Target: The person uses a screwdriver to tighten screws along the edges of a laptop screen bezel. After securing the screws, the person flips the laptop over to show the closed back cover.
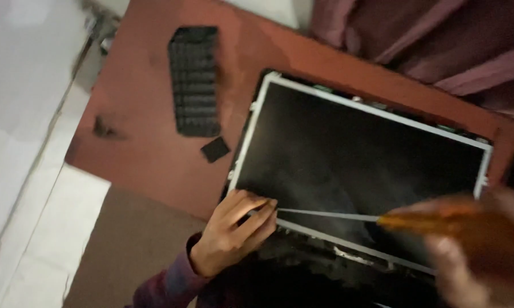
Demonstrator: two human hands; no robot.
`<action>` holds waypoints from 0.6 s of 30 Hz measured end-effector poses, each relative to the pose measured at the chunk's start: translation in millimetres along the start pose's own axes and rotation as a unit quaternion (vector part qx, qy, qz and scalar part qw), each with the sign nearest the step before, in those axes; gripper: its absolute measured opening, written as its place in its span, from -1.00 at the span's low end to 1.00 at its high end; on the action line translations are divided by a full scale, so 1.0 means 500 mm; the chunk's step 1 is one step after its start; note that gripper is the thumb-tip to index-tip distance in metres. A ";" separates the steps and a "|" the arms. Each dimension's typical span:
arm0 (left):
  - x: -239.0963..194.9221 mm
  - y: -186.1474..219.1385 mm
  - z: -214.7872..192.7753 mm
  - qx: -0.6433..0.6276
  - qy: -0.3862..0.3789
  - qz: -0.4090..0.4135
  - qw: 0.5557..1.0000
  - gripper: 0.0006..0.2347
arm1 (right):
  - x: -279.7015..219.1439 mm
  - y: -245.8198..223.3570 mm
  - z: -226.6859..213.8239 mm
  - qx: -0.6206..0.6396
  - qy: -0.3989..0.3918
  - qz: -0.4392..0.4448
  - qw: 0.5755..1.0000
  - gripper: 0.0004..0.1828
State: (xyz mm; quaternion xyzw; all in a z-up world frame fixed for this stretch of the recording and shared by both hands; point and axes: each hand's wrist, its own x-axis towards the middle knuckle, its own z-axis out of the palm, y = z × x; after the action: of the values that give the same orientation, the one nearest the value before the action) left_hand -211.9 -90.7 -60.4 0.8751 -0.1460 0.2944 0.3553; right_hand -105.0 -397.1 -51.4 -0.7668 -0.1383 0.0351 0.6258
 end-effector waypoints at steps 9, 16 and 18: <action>-0.167 0.014 0.021 0.126 0.148 -0.251 0.948 -0.83 | -0.009 -0.200 0.141 -0.142 -0.268 -0.057 0.951 -0.44; -0.201 -0.009 0.031 0.172 0.167 -0.245 0.939 -0.70 | 0.022 -0.212 0.170 -0.150 -0.341 -0.153 0.915 -0.26; -0.206 -0.014 0.033 0.168 0.167 -0.238 0.942 -0.71 | 0.029 -0.249 0.196 -0.182 -0.342 -0.115 0.915 -0.47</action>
State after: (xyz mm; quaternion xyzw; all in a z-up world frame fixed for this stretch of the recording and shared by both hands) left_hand -282.5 -92.7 -137.5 0.8693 0.1795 0.3638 0.2823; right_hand -134.2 -278.2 50.0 -0.7871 -0.4354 0.1974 0.3897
